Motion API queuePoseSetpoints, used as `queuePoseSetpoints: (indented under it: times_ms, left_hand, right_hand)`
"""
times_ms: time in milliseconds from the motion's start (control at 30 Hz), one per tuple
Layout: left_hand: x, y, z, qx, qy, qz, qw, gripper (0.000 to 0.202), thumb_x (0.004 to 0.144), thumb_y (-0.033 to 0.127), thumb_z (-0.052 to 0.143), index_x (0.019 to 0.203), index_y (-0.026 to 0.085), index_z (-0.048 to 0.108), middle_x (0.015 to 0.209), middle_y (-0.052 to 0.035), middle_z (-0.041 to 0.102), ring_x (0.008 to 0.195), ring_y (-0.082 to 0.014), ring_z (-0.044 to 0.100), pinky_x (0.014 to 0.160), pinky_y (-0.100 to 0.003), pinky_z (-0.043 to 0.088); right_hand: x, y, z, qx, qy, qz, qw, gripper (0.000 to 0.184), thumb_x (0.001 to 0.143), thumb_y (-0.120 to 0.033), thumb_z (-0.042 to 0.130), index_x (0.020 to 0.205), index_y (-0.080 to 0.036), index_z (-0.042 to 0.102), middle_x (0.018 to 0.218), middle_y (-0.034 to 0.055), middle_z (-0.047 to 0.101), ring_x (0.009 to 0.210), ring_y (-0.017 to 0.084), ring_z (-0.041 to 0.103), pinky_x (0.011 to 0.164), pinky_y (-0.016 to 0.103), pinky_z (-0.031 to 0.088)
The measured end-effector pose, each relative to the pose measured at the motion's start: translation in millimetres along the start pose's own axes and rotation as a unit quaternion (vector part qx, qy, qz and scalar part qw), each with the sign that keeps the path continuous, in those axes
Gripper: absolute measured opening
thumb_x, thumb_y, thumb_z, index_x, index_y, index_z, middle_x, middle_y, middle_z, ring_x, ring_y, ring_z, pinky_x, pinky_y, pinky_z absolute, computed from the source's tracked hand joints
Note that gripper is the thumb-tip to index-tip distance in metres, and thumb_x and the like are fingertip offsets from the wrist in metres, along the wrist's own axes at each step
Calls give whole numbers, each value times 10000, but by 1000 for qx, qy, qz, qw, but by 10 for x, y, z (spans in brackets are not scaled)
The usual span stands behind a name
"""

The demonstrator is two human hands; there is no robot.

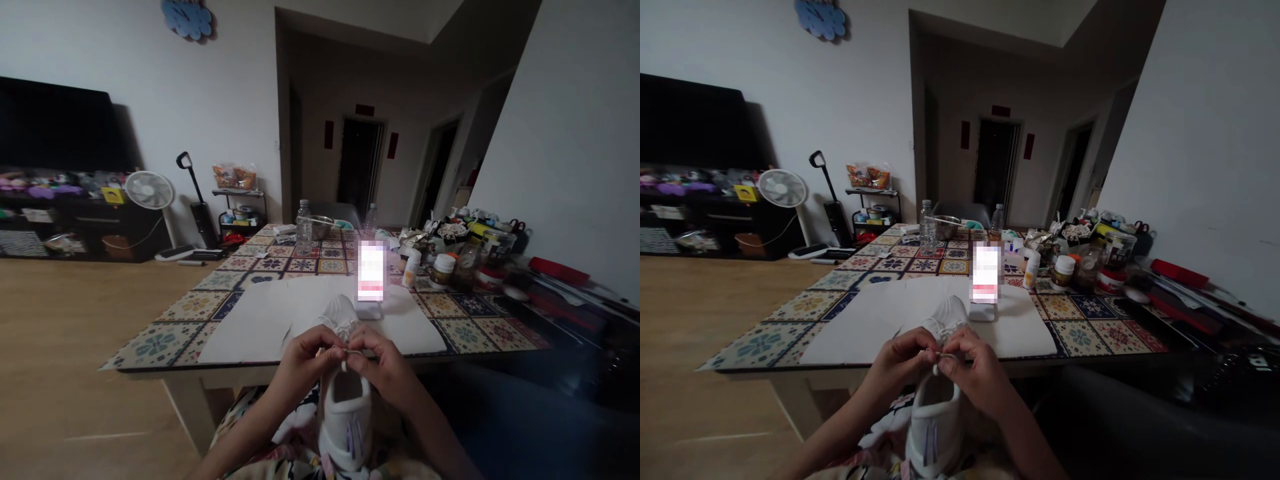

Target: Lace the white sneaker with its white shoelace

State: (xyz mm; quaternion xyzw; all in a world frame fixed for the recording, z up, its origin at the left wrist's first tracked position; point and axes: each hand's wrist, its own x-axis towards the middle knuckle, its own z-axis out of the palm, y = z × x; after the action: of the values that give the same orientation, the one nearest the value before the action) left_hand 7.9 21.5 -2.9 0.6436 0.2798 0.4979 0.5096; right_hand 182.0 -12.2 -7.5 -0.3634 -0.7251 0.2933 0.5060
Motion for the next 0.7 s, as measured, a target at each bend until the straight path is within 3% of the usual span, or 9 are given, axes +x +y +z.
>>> queuePoseSetpoints:
  times_ms: [67, 167, 300, 400, 467, 600, 700]
  left_hand:
    - [0, -6, 8, -5, 6, -6, 1000, 375, 659, 466, 822, 625, 139, 642, 634, -21, 585, 629, -141, 486, 601, -233, 369]
    - [2, -9, 34, -41, 1, -44, 998, 468, 633, 543, 826, 617, 136, 597, 594, 10, 530, 584, -112, 421, 564, -211, 331]
    - [22, -39, 62, -87, -20, -87, 992, 538, 591, 590, 840, 598, 132, 557, 552, 30, 490, 561, -96, 384, 543, -196, 302]
    - [49, -60, 45, -90, -32, -109, 989, 553, 548, 587, 862, 590, 117, 574, 566, 21, 515, 575, -91, 398, 565, -194, 305]
    - [67, -56, 16, -95, -42, -121, 987, 554, 517, 579, 875, 587, 110, 589, 568, 18, 526, 577, -91, 409, 581, -197, 312]
    - [119, -45, -56, -67, -62, -117, 989, 480, 537, 518, 867, 591, 107, 625, 582, 2, 557, 584, -102, 438, 592, -213, 323]
    - [189, -100, -99, -18, -23, -96, 995, 457, 572, 513, 835, 588, 118, 606, 575, 2, 549, 568, -106, 438, 570, -221, 328]
  right_hand:
    - [-9, -17, -10, -23, -6, -19, 1000, 51, 811, -183, 626, 859, -199, 626, 895, 24, 603, 871, 183, 590, 787, 301, 469]
    - [-24, -53, 0, -131, 52, -92, 986, 188, 765, -74, 605, 895, -210, 595, 901, 20, 629, 899, 192, 599, 806, 310, 464]
    - [-33, -121, 23, -293, 78, -226, 926, 205, 875, -75, 577, 1022, -214, 611, 944, 44, 684, 899, 200, 615, 830, 349, 450]
    - [-31, -166, 15, -345, 87, -277, 893, 124, 953, -128, 550, 1003, -211, 626, 903, 38, 696, 812, 180, 608, 791, 348, 443]
    - [-25, -183, -9, -329, 73, -291, 896, 108, 972, -147, 536, 970, -204, 627, 888, 35, 697, 814, 173, 611, 795, 349, 443]
    - [-12, -177, -88, -211, 20, -302, 930, 108, 986, -203, 540, 922, -210, 626, 876, 26, 700, 855, 166, 628, 816, 350, 458]
    - [-15, -151, -131, -125, -14, -284, 951, 174, 991, -265, 548, 845, -217, 629, 806, 13, 692, 799, 155, 631, 779, 338, 467]
